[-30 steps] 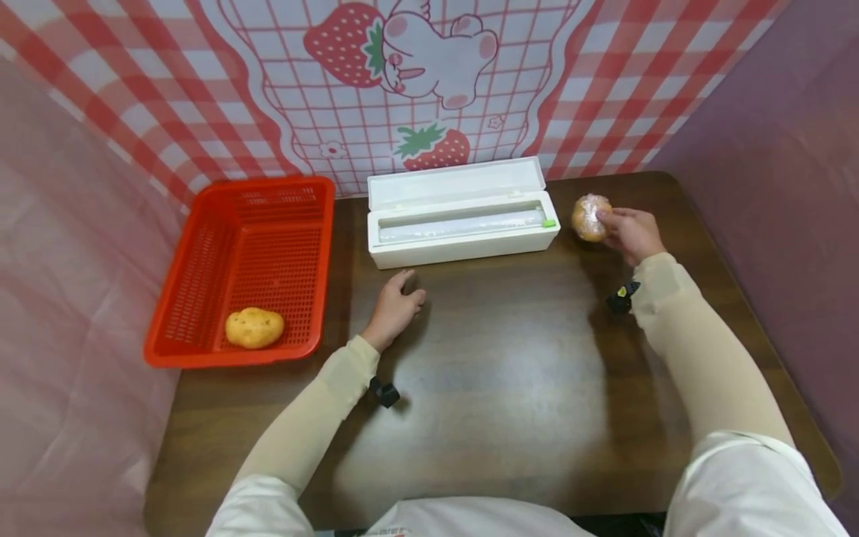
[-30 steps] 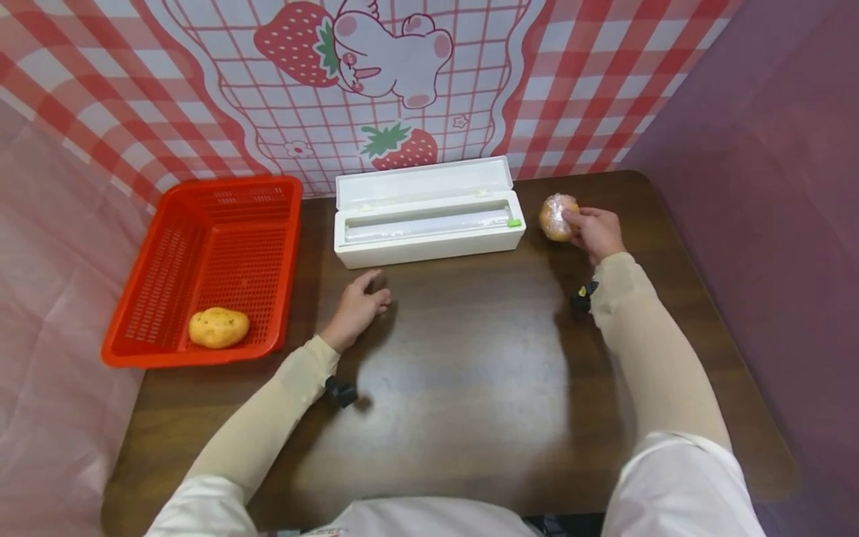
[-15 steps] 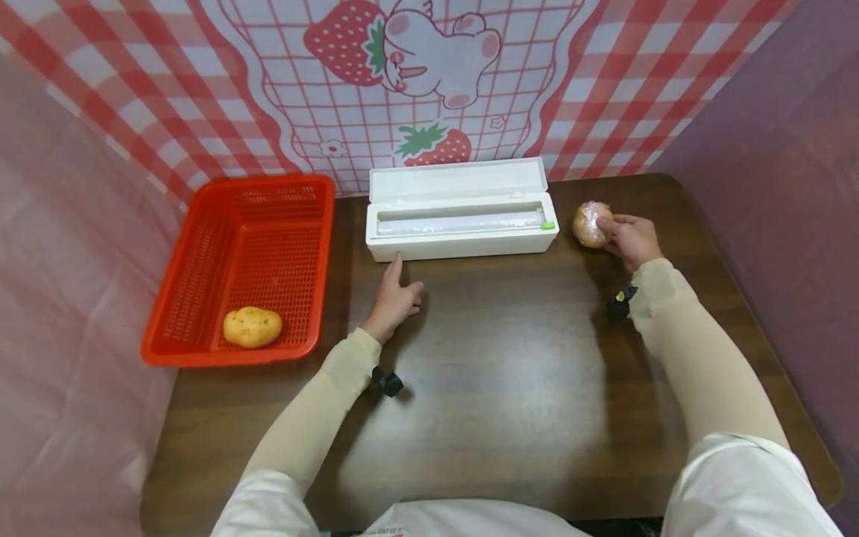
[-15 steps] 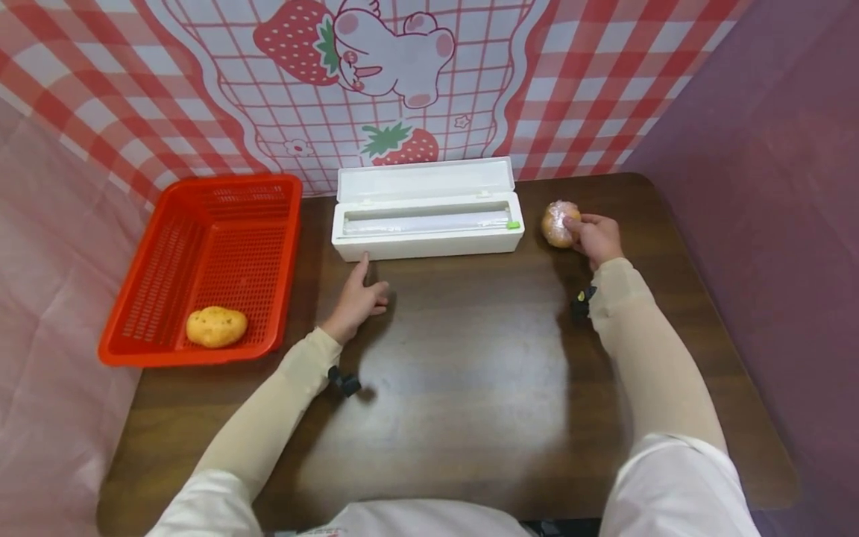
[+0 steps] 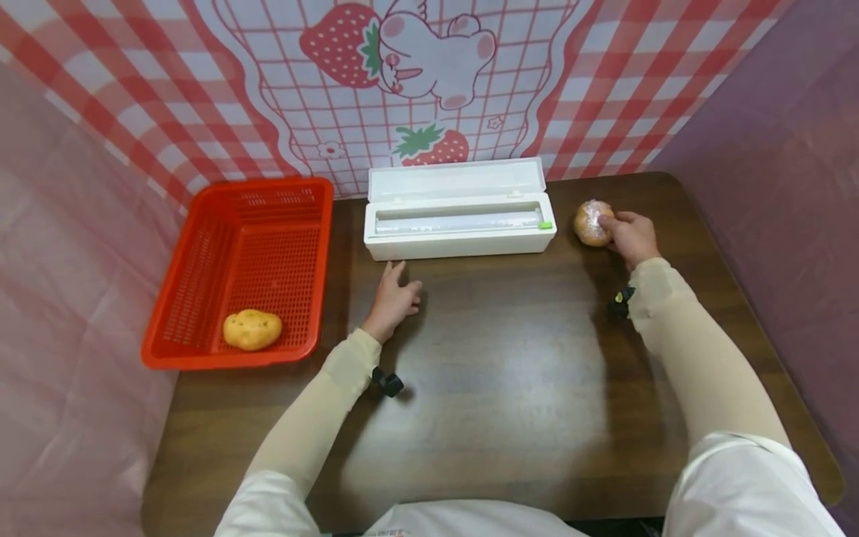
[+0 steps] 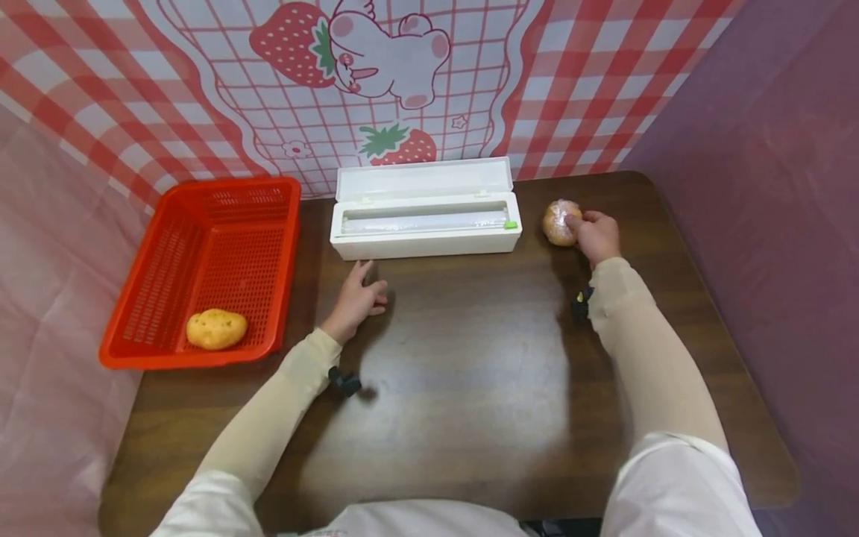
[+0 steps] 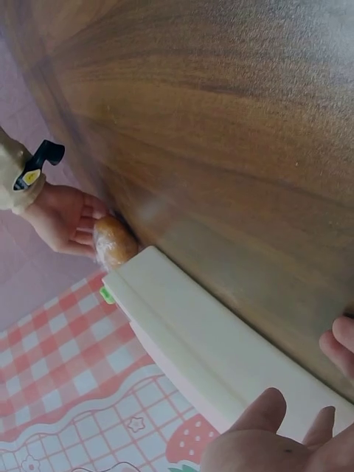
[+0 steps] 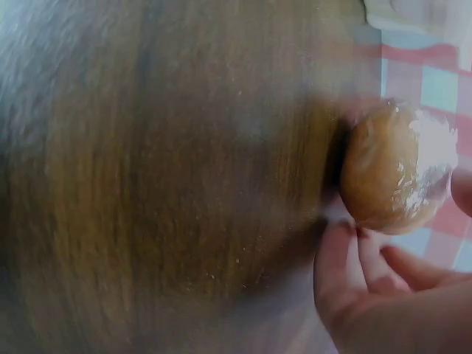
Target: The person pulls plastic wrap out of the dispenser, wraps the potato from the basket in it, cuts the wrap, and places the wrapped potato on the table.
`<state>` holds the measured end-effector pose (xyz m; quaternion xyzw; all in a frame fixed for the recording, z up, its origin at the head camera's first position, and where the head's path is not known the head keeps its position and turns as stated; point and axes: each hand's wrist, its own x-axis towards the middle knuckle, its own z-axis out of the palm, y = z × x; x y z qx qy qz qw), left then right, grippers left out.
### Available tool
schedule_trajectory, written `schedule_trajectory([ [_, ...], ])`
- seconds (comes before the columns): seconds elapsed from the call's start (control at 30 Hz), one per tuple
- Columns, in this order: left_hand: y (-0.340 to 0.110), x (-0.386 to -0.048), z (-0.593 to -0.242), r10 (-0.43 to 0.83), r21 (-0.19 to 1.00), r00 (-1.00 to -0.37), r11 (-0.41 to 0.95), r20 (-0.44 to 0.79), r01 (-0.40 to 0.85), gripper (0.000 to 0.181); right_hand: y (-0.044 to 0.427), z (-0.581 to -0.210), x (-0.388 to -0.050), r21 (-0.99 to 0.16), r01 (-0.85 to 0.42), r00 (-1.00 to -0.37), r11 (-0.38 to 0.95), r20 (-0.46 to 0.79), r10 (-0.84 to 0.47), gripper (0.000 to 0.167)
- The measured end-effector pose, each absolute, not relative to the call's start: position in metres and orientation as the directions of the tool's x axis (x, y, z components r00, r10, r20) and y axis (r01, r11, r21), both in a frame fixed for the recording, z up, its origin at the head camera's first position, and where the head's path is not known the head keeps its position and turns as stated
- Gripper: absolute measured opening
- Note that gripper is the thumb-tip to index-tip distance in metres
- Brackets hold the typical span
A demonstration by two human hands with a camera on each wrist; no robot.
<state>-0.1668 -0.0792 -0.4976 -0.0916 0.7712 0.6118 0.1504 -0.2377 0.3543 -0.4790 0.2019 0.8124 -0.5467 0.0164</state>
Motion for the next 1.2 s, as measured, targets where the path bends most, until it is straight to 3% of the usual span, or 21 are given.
schedule_trajectory([
  [0.17,-0.079,-0.163,-0.501,0.032,0.926,-0.947,0.223,-0.319,-0.304,0.063,0.337,-0.469,-0.228,-0.750,0.232,-0.923,0.619,0.031,0.385,0.063],
  [0.3,-0.083,-0.161,-0.500,0.025,0.926,-0.949,0.225,-0.315,-0.302,0.061,0.299,-0.459,-0.223,-0.673,0.051,-0.930,0.737,0.236,0.280,0.044],
  [0.37,-0.084,-0.161,-0.500,0.019,0.924,-0.948,0.231,-0.317,-0.304,0.061,0.281,-0.456,-0.223,-0.651,-0.004,-0.952,0.759,0.236,0.197,0.043],
  [0.47,-0.085,-0.161,-0.501,0.018,0.923,-0.947,0.229,-0.322,-0.310,0.060,0.262,-0.453,-0.223,-0.625,0.010,-0.980,0.781,0.149,0.132,0.052],
  [0.73,-0.077,-0.160,-0.497,-0.010,0.927,-0.955,0.241,-0.295,-0.289,0.054,0.256,-0.451,-0.224,-0.602,0.051,-0.985,0.797,0.101,0.139,0.047],
  [0.87,-0.074,-0.155,-0.483,-0.047,0.902,-0.976,0.373,-0.214,-0.216,0.041,0.256,-0.449,-0.223,-0.625,0.050,-0.989,0.779,0.079,0.126,0.048],
  [1.0,-0.077,-0.160,-0.458,-0.031,0.836,-0.995,0.540,-0.098,-0.099,0.029,0.259,-0.447,-0.222,-0.625,-0.027,-0.988,0.780,0.137,0.075,0.043],
  [1.2,-0.093,-0.188,-0.419,0.006,0.689,-0.999,0.725,-0.041,-0.024,0.033,0.258,-0.446,-0.224,-0.483,-0.233,-0.966,0.844,0.213,-0.145,0.026],
])
